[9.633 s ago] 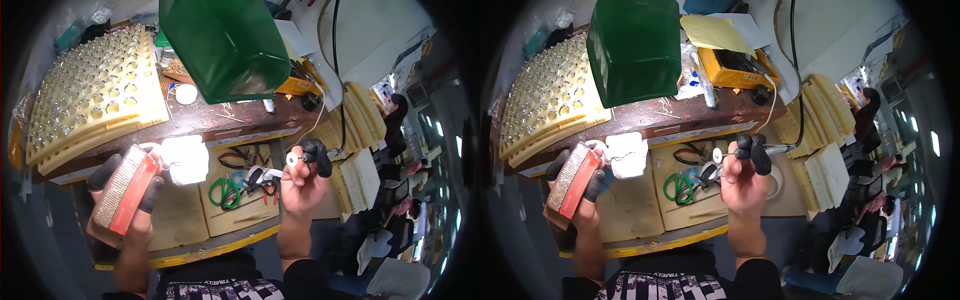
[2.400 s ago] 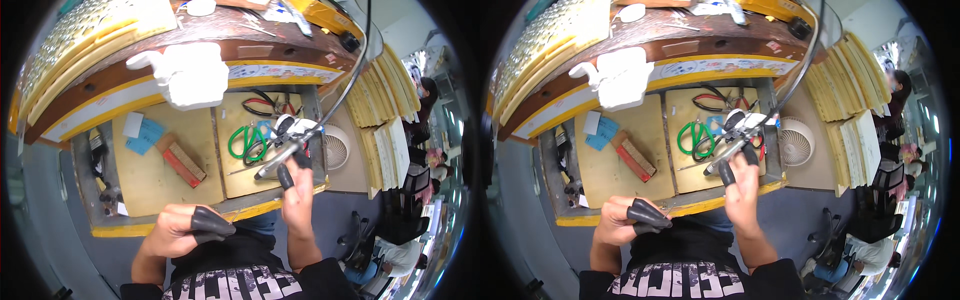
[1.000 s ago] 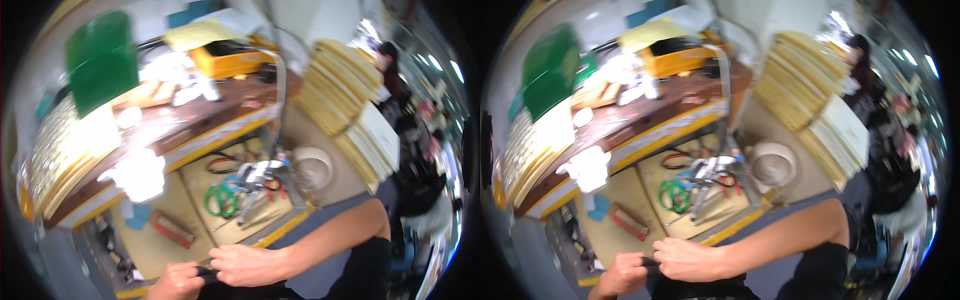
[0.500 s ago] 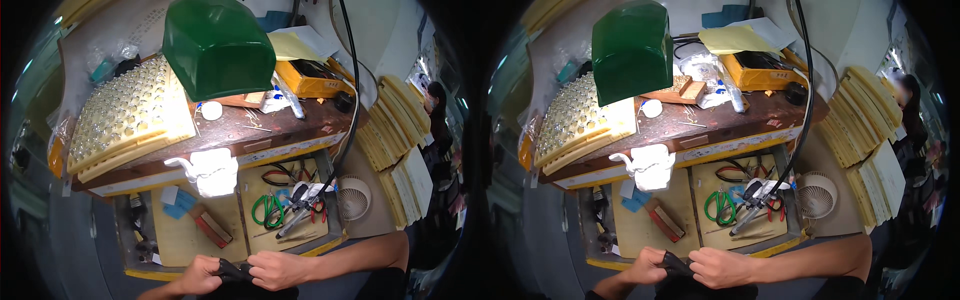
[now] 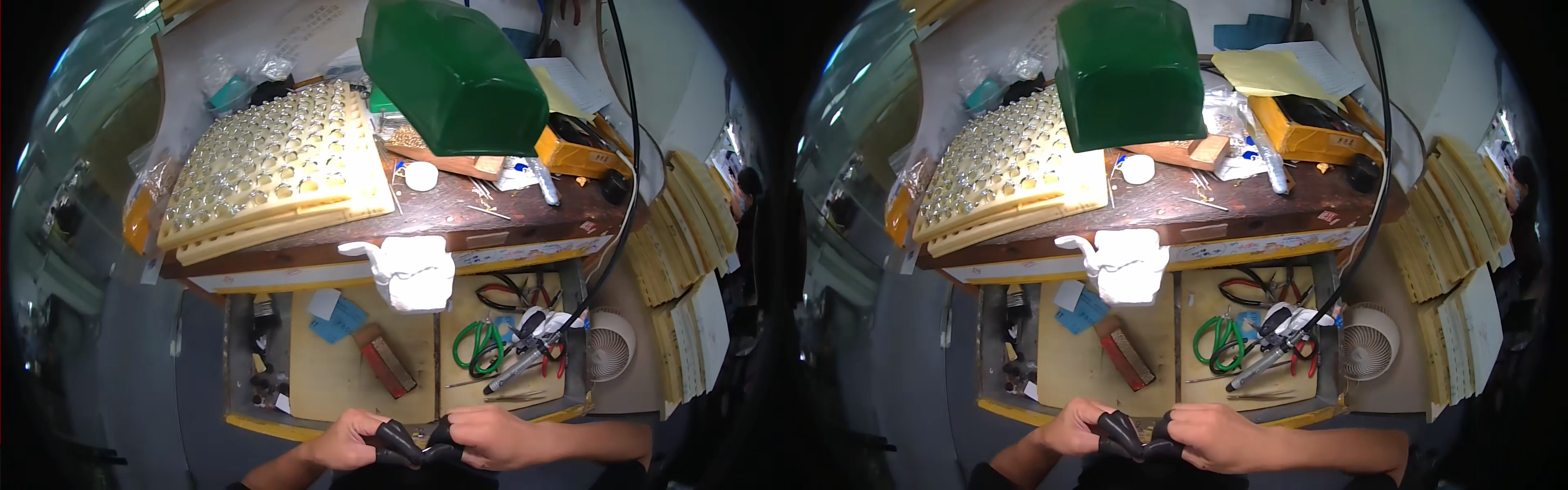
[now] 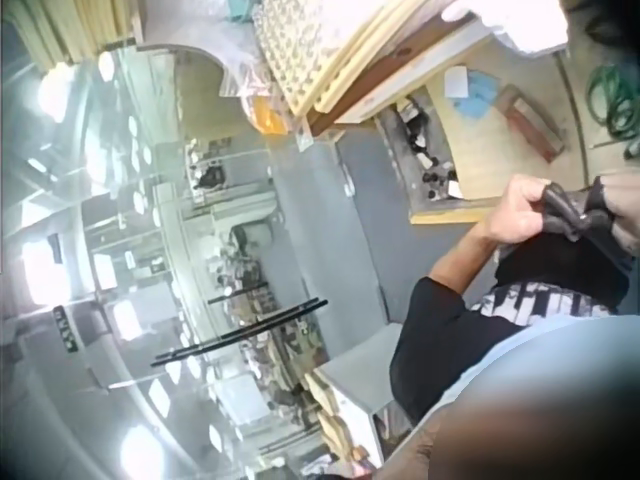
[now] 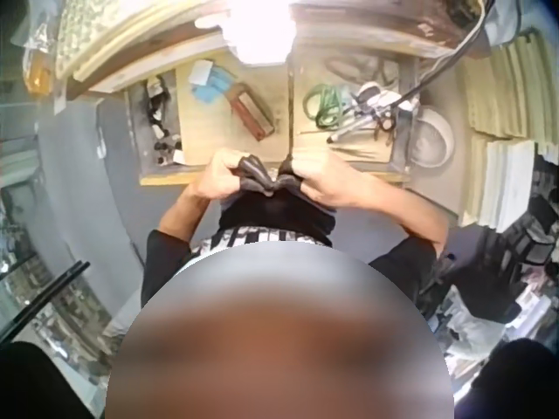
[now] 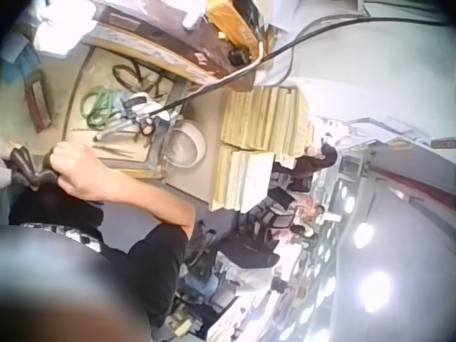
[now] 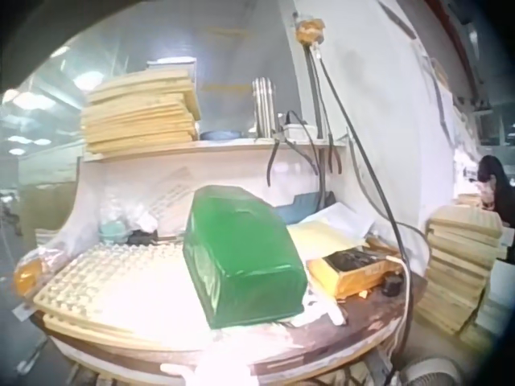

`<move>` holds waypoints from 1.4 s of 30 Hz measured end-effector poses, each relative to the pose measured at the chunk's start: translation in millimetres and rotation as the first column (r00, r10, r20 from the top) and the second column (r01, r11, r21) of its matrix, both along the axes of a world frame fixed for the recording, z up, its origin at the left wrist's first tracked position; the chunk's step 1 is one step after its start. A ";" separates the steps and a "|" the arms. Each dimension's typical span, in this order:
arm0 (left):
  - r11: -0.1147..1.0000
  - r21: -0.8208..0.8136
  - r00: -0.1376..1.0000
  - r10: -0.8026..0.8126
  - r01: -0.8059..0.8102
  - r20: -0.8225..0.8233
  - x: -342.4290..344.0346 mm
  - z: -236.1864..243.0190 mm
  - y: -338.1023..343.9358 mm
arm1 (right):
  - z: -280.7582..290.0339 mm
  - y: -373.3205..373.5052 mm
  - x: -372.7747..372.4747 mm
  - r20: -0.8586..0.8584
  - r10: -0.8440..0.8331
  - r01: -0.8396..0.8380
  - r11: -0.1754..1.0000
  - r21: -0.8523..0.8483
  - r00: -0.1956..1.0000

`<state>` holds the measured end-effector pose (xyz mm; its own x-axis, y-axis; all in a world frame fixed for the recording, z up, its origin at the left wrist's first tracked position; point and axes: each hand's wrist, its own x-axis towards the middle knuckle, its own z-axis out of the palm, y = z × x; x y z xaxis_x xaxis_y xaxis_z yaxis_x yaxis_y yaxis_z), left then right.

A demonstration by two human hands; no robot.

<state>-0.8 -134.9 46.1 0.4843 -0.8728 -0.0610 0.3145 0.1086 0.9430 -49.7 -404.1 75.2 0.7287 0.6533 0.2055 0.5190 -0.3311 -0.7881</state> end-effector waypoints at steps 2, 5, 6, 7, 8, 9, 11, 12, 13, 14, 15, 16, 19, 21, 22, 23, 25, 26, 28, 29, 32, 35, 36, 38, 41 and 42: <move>0.996 0.088 0.999 -0.012 0.015 -0.030 1.0 2.6 0.4 | -6.6 4.8 -4.7 -0.218 0.043 -0.037 0.999 0.033 0.975; 1.000 -0.021 1.000 0.013 -0.013 0.008 1.0 3.3 -1.2 | -14.7 8.6 -9.4 -0.411 0.054 0.069 0.958 0.277 0.910; 1.000 0.021 1.000 -0.001 0.001 0.007 1.1 3.1 -1.5 | -16.4 8.7 -10.4 -0.431 0.055 0.095 0.943 0.319 0.901; 0.999 -0.042 1.000 0.004 -0.003 0.027 1.1 2.8 -1.7 | -17.4 8.5 -11.1 -0.426 0.031 0.151 0.910 0.387 0.904; 0.999 -0.045 0.999 0.023 -0.021 0.042 1.1 2.5 -1.9 | -17.9 9.1 -12.7 -0.460 0.006 0.179 0.916 0.359 0.888; 0.999 0.025 0.999 0.021 -0.022 0.033 1.1 2.2 -2.1 | -17.9 8.5 -13.4 -0.495 0.026 0.166 0.925 0.341 0.869; 0.999 -0.036 0.996 0.035 -0.032 0.080 1.3 1.4 -2.5 | -17.6 8.7 -14.9 -0.704 -0.121 0.206 0.978 0.037 0.700; 0.998 0.057 0.996 0.003 -0.008 0.086 1.4 0.9 -2.8 | -17.6 9.3 -15.5 -0.639 -0.116 0.236 0.966 0.106 0.760; 0.999 -0.025 0.994 0.029 -0.027 0.106 1.6 0.6 -3.0 | -17.7 10.2 -15.5 -0.636 -0.052 0.222 0.956 0.190 0.770; 1.000 -0.022 0.994 0.022 -0.019 0.108 2.0 0.1 -3.3 | -18.1 11.1 -15.1 -0.584 -0.037 0.237 0.933 0.270 0.811; 0.999 0.050 0.996 -0.002 -0.002 0.085 2.3 -0.2 -3.5 | -18.2 11.1 -14.6 -0.519 -0.053 0.267 0.899 0.347 0.853; 1.000 -0.021 0.994 0.011 -0.008 0.106 2.8 -0.7 -3.6 | -18.6 11.4 -13.8 -0.532 -0.033 0.251 0.905 0.343 0.846; 1.000 -0.011 0.992 0.028 -0.027 0.124 3.3 -2.1 -3.5 | -19.0 10.3 -11.2 -0.604 -0.034 0.283 0.903 0.323 0.796; 0.996 0.079 0.991 0.021 -0.031 0.129 3.4 -3.2 -3.3 | -19.3 10.1 -9.8 -0.754 -0.127 0.196 0.981 0.002 0.645; 0.999 -0.006 0.989 0.043 -0.042 0.142 3.5 -4.0 -3.4 | -19.2 9.8 -9.7 -0.676 -0.135 0.220 0.975 0.041 0.725; 0.999 0.011 0.988 0.047 -0.049 0.150 3.4 -4.6 -3.3 | -19.9 11.2 -9.3 -0.666 -0.085 0.219 0.968 0.121 0.741; 0.993 0.106 0.987 0.036 -0.053 0.154 3.6 -5.6 -3.7 | -20.9 12.6 -8.5 -0.715 0.053 0.374 0.824 0.426 0.697; 0.998 0.037 0.986 0.049 -0.056 0.161 3.9 -6.1 -4.2 | -21.6 13.3 -8.1 -0.736 0.058 0.370 0.836 0.405 0.675; 0.993 0.107 0.990 0.028 -0.044 0.140 4.2 -6.3 -5.1 | -22.7 10.7 -5.0 -0.773 -0.011 0.279 0.936 0.216 0.635; 0.998 0.020 0.987 0.051 -0.055 0.152 4.5 -6.2 -5.4 | -23.0 11.3 -5.1 -0.798 -0.106 0.168 0.986 -0.006 0.593; 0.998 0.037 0.985 0.048 -0.055 0.167 4.9 -5.5 -6.3 | -23.3 11.9 -5.0 -0.733 0.018 0.284 0.915 0.285 0.680; 0.997 0.035 0.985 0.064 -0.070 0.161 4.3 -5.5 -7.0 | -23.7 11.6 -4.4 -0.726 -0.005 0.379 0.856 0.352 0.687; 0.996 0.043 0.985 0.066 -0.074 0.161 3.9 -5.7 -7.3 | -24.0 10.2 -3.3 -0.798 -0.017 0.307 0.928 0.211 0.602; 0.996 0.049 0.985 0.067 -0.075 0.160 2.8 -5.9 -7.8 | -24.1 12.4 -5.6 -0.802 -0.039 0.307 0.934 0.183 0.596; 0.994 0.041 0.979 0.096 -0.105 0.179 1.7 -5.0 -9.5 | -25.4 14.1 -6.5 -0.751 -0.006 0.430 0.823 0.371 0.660; 0.993 0.053 0.980 0.093 -0.104 0.177 1.6 -3.8 -10.6 | -25.8 14.3 -7.1 -0.760 -0.027 0.458 0.811 0.363 0.650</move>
<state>0.9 -145.5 42.2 0.5758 -0.8173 -0.0203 0.1361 0.0713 0.9881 -56.7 -389.8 49.4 0.8975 0.3903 -0.2055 -0.2925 0.1779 -0.9396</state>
